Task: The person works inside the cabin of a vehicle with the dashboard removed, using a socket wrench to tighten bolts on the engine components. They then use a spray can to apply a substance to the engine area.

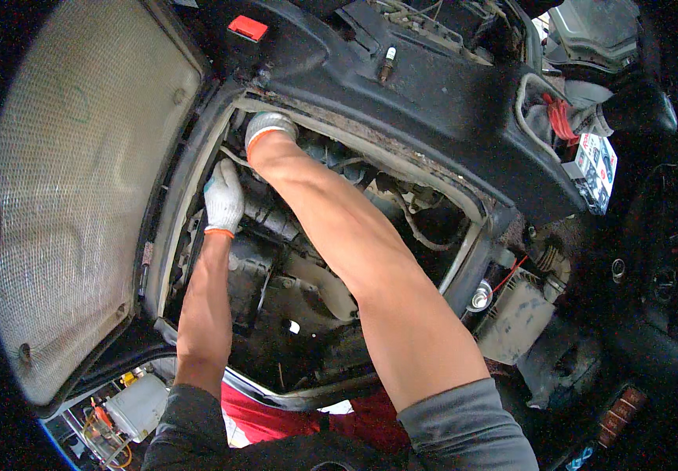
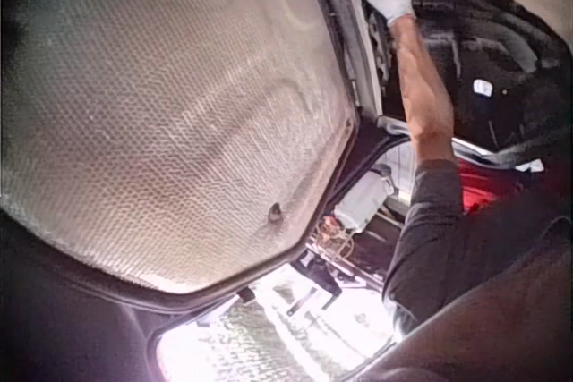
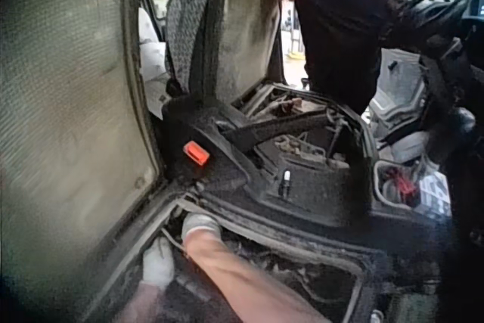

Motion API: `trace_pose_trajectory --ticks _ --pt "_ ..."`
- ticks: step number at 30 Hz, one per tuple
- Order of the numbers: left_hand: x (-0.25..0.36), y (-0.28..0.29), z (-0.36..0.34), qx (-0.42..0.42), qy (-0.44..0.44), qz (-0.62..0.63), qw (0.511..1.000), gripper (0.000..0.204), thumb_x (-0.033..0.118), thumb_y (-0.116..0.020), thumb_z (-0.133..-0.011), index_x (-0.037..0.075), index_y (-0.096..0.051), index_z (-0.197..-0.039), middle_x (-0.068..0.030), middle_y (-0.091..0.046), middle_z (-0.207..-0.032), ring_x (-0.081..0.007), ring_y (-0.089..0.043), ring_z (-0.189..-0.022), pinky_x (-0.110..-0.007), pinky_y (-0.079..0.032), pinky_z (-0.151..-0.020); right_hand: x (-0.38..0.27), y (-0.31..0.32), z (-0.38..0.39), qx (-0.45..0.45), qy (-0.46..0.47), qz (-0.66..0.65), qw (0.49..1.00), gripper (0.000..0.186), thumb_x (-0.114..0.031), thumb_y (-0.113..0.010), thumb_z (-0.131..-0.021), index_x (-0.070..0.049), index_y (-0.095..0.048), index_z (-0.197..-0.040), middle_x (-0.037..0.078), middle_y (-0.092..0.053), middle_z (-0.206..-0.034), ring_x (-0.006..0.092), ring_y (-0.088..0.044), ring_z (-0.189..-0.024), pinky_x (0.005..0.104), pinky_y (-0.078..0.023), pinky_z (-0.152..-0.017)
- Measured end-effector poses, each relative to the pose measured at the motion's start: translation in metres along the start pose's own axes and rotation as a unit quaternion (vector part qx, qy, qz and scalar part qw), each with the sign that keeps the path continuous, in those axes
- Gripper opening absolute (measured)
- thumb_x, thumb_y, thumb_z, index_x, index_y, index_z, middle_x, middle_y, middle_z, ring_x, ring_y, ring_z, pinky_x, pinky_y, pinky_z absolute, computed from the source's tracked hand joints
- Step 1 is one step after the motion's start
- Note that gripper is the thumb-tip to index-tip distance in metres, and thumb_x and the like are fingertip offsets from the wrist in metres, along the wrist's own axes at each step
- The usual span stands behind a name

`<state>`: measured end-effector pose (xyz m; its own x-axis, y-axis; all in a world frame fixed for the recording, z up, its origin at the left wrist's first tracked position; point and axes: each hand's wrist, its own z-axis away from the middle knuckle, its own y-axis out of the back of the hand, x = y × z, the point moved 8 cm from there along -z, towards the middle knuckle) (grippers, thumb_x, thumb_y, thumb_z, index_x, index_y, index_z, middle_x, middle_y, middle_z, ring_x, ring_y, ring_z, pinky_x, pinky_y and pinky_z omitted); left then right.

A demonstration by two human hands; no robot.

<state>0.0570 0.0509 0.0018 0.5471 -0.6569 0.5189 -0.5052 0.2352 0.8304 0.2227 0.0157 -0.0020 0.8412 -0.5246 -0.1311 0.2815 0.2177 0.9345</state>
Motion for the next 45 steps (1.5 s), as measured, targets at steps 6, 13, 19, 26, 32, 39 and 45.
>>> trace_pose_trajectory --ticks 6,13,19,26,32,39,45 --pt "0.014 -0.002 -0.003 0.021 -0.017 -0.016 1.0 0.056 0.039 -0.04 -0.116 -0.009 -0.067 -0.125 -0.0363 -0.073 -0.104 -0.0549 -0.07 -0.096 -0.061 -0.056 -0.084 0.023 -0.012 -0.02 -0.004 -0.039 -0.007 0.999 0.03 -0.021 -0.077 -0.095 -0.016 -0.084 -0.123 0.01 -0.077 -0.135 0.0326 -0.074 -0.123 0.0507 -0.061 -0.098" --pt "0.003 0.002 0.002 0.036 -0.052 -0.033 0.997 0.048 0.036 -0.044 -0.115 -0.005 -0.069 -0.118 -0.0344 -0.071 -0.086 -0.0542 -0.07 -0.078 -0.061 -0.055 -0.069 -0.002 0.008 0.002 -0.034 0.002 -0.003 0.999 0.03 -0.022 -0.073 -0.099 -0.015 -0.082 -0.126 0.009 -0.075 -0.139 0.0338 -0.071 -0.128 0.0524 -0.06 -0.101" --pt "0.013 -0.004 0.0 0.045 -0.058 -0.011 0.997 0.049 0.038 -0.043 -0.116 -0.004 -0.068 -0.118 -0.0343 -0.071 -0.086 -0.0533 -0.07 -0.079 -0.061 -0.055 -0.069 0.013 0.016 0.016 -0.014 -0.047 -0.013 0.999 0.03 -0.023 -0.07 -0.101 -0.015 -0.082 -0.127 0.01 -0.074 -0.141 0.0338 -0.07 -0.13 0.0541 -0.06 -0.101" --pt "0.03 0.002 0.009 0.026 -0.096 -0.004 0.995 0.042 0.03 -0.053 -0.112 0.002 -0.053 -0.143 -0.0357 -0.064 -0.132 -0.0544 -0.063 -0.12 -0.059 -0.052 -0.1 0.014 0.013 0.013 0.036 -0.08 -0.01 0.996 0.031 -0.022 -0.07 -0.101 -0.016 -0.082 -0.128 0.01 -0.075 -0.138 0.0318 -0.073 -0.126 0.0504 -0.062 -0.096" --pt "-0.011 -0.018 -0.018 -0.049 0.024 -0.067 0.996 0.055 0.036 -0.056 -0.109 0.007 -0.052 -0.156 -0.0312 -0.069 -0.132 -0.0519 -0.067 -0.117 -0.058 -0.054 -0.099 0.004 0.026 0.03 0.05 -0.076 0.029 0.995 0.037 -0.022 -0.072 -0.099 -0.012 -0.078 -0.134 0.012 -0.073 -0.142 0.0318 -0.07 -0.13 0.0492 -0.059 -0.103" --pt "-0.018 -0.041 -0.038 -0.048 0.066 -0.023 0.996 0.05 0.03 -0.061 -0.103 0.001 -0.057 -0.143 -0.0359 -0.068 -0.129 -0.0537 -0.066 -0.119 -0.059 -0.054 -0.098 0.022 0.027 0.023 0.137 -0.138 -0.004 0.981 0.042 -0.022 -0.068 -0.1 -0.01 -0.073 -0.14 0.015 -0.068 -0.149 0.0348 -0.065 -0.136 0.0484 -0.053 -0.112" --pt "0.017 -0.011 -0.017 -0.043 -0.04 -0.037 0.998 0.044 0.033 -0.062 -0.105 -0.001 -0.059 -0.133 -0.037 -0.067 -0.124 -0.0527 -0.064 -0.119 -0.059 -0.051 -0.102 0.026 0.027 0.027 0.159 -0.125 -0.007 0.979 0.04 -0.021 -0.062 -0.103 -0.008 -0.073 -0.14 0.016 -0.067 -0.149 0.0359 -0.064 -0.138 0.0497 -0.051 -0.115"
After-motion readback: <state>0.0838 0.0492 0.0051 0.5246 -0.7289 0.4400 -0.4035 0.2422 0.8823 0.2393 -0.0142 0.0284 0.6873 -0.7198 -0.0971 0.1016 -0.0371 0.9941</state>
